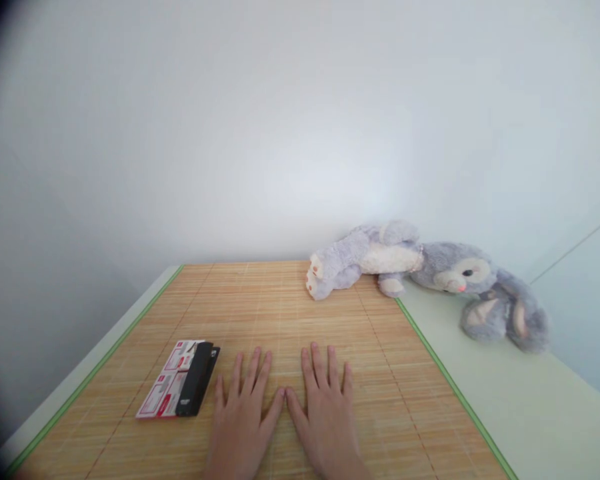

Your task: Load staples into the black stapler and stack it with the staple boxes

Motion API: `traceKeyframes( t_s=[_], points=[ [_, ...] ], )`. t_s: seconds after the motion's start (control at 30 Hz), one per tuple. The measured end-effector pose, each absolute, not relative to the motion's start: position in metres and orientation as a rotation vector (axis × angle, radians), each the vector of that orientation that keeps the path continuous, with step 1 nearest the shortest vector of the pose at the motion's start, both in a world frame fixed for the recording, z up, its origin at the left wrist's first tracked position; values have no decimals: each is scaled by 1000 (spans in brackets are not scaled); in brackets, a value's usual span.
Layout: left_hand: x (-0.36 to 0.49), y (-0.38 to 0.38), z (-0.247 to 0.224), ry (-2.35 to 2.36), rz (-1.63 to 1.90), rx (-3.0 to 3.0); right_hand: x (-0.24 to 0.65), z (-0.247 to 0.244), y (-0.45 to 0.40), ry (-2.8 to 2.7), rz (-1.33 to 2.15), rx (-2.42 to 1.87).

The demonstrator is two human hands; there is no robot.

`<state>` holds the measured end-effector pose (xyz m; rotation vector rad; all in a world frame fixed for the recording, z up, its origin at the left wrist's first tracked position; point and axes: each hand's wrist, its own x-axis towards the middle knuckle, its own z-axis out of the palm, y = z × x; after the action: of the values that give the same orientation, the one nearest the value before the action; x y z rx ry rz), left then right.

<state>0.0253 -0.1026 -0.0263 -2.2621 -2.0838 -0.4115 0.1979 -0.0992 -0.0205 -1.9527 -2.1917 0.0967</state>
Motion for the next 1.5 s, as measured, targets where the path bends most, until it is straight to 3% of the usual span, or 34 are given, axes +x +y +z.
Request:
traceKeyframes(
  t_s=[1.5],
  points=[
    [21, -93, -39, -2149, -399, -2260, 203, -35, -92, -2198, 106, -1922]
  ],
)
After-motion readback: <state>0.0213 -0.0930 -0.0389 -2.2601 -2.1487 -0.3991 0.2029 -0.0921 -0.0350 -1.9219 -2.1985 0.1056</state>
